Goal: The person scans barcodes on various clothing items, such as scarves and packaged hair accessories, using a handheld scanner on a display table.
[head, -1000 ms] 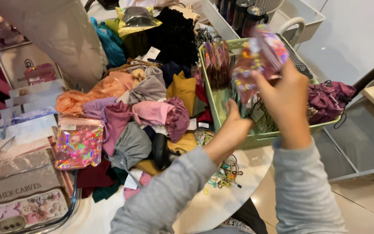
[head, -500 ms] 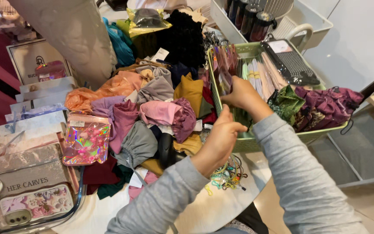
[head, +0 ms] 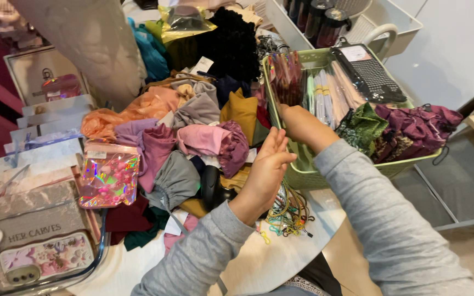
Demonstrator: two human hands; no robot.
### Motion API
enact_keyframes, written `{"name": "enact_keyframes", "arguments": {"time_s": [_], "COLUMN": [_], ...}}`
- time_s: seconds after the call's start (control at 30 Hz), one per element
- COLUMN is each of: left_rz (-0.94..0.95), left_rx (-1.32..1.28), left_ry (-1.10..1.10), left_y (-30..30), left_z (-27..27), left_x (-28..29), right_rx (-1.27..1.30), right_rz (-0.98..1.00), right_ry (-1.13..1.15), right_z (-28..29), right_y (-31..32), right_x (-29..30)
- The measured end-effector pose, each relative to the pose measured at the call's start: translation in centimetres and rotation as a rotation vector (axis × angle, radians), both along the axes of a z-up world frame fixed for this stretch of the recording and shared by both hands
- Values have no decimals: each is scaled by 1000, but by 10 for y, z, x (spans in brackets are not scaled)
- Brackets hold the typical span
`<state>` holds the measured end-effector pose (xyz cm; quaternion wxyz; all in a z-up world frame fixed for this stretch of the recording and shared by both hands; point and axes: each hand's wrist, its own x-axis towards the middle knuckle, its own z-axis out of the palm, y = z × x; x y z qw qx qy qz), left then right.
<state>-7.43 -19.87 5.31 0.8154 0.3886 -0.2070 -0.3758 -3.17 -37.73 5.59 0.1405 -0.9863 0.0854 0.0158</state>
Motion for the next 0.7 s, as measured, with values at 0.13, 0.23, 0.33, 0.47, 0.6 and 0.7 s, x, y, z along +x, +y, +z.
{"name": "enact_keyframes", "arguments": {"time_s": [0.13, 0.23, 0.33, 0.47, 0.6, 0.7], "left_rz": [9, 3, -4, 42, 101, 130], "left_rx": [9, 2, 14, -29, -42, -62], "left_ry": [-14, -11, -7, -15, -94, -298], "left_y": [-1, -7, -8, -9, 10, 40], "left_z": [1, -4, -4, -13, -16, -18], "left_x": [-3, -1, 1, 7, 22, 43], "right_rx": [-28, 19, 73, 31, -188, -164], "right_rz": [-67, -86, -136, -121, -131, -22], "right_ry": [49, 28, 27, -48, -300, -589], "right_z": [-9, -41, -34, -33, 20, 35], "right_y": [-3, -32, -29, -31, 35, 90], "right_x": [0, 19, 14, 4, -51, -78]}}
